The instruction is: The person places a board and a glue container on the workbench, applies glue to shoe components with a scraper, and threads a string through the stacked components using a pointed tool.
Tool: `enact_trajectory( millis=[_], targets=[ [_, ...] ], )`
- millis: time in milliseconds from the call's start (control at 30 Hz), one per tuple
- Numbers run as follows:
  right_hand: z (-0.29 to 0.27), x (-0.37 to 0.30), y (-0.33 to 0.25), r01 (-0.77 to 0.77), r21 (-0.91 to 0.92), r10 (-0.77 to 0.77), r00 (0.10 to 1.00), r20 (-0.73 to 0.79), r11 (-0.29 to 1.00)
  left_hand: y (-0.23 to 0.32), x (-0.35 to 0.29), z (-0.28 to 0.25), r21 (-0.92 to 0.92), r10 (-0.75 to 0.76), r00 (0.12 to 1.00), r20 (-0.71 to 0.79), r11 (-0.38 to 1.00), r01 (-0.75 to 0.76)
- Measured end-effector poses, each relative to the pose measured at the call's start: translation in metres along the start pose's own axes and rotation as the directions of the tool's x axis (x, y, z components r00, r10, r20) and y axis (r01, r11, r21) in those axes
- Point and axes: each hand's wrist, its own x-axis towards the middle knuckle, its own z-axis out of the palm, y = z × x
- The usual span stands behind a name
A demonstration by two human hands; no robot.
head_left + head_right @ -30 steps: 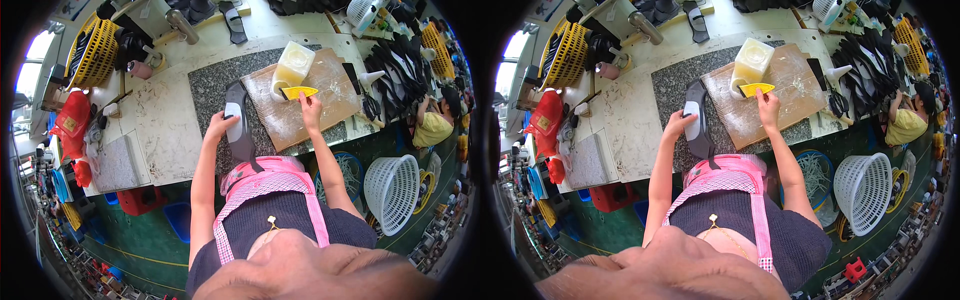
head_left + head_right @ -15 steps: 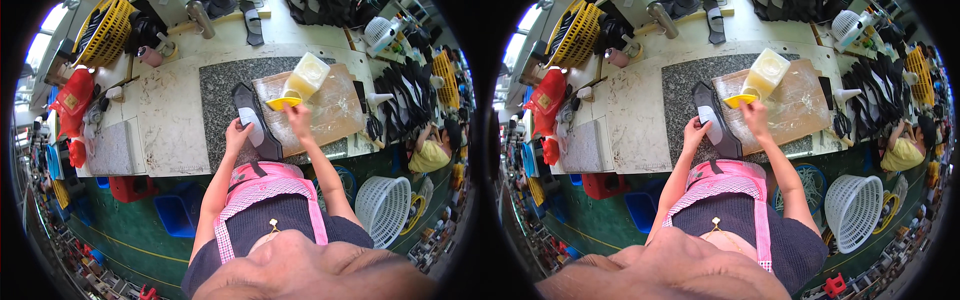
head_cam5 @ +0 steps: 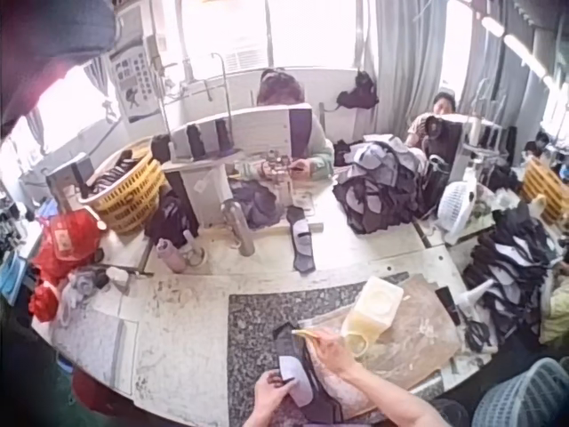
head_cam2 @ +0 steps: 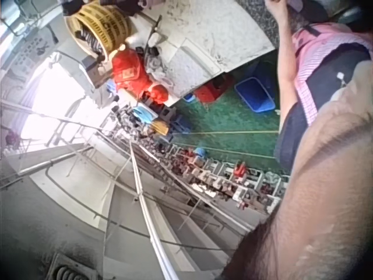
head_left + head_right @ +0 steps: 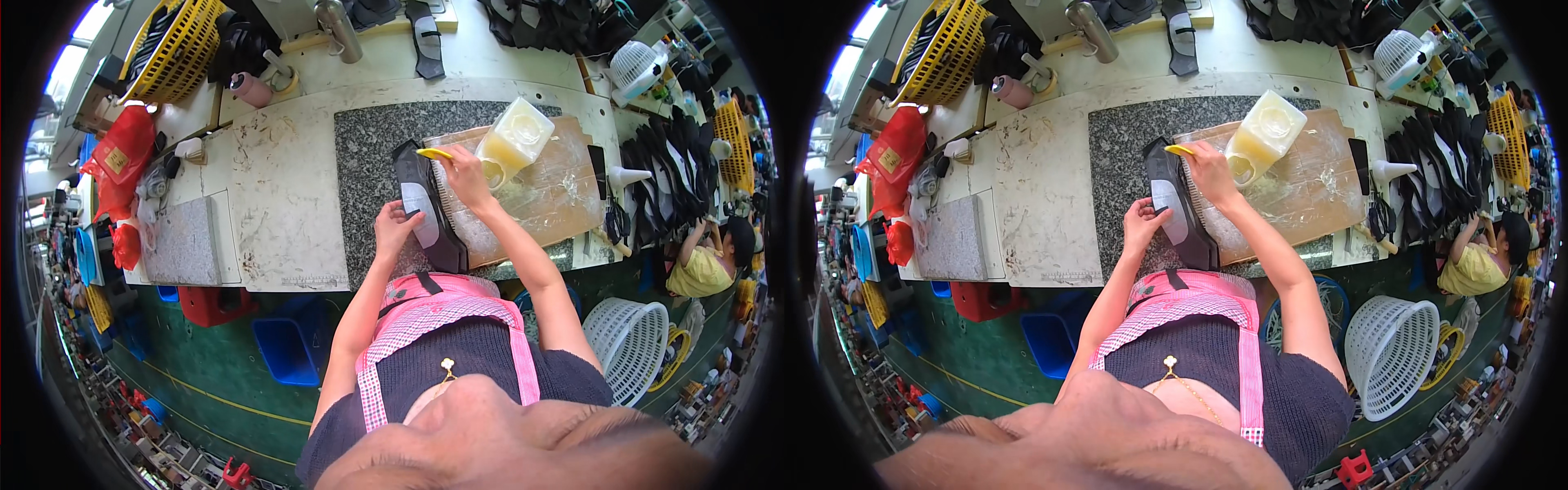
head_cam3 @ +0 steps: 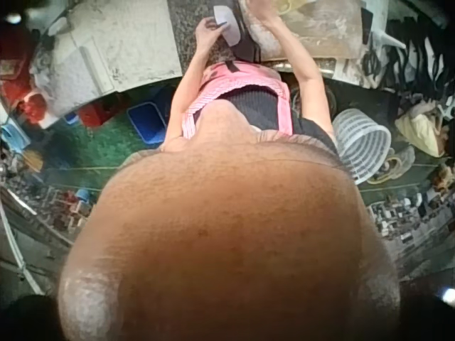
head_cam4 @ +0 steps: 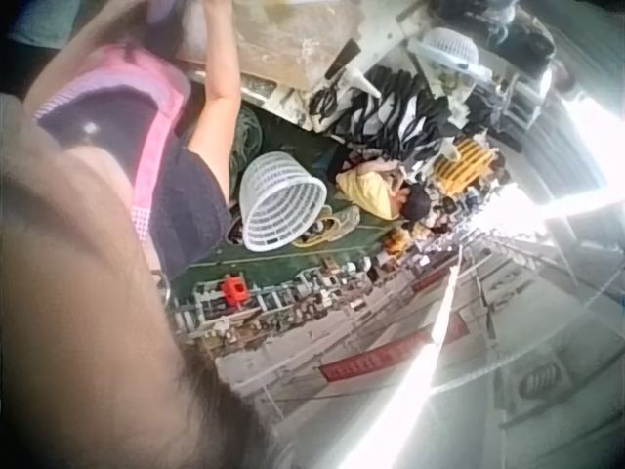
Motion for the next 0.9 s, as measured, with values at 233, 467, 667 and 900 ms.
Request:
enact_trajectory(
  millis=[233,467,667,900],
  targets=[
    [-0.043,-0.044,-0.002,-0.189,-0.142,0.219,0.945,0.242,0.972,-0.015,0.015,-0.002,-0.058,-0.056,0.992,0.113,0.996,0.063],
    [-0.082,-0.055,0.001,-0.156,-0.364,0.063,0.965,-0.256,0.918,0.012,0.012,-0.003,-0.134,-0.091,0.974,0.206,0.984,0.12],
    [-0.079,-0.065,0.016,-0.495,-0.125,0.434,0.837,-0.333,0.86,0.014,0.015,-0.014,-0.236,-0.218,0.929,0.3,0.926,0.294],
    [-0.021,-0.07,0.016,-0.425,0.098,0.432,0.9,-0.061,0.9,0.013,0.016,-0.011,-0.214,-0.208,0.913,0.352,0.931,0.295]
  ],
)
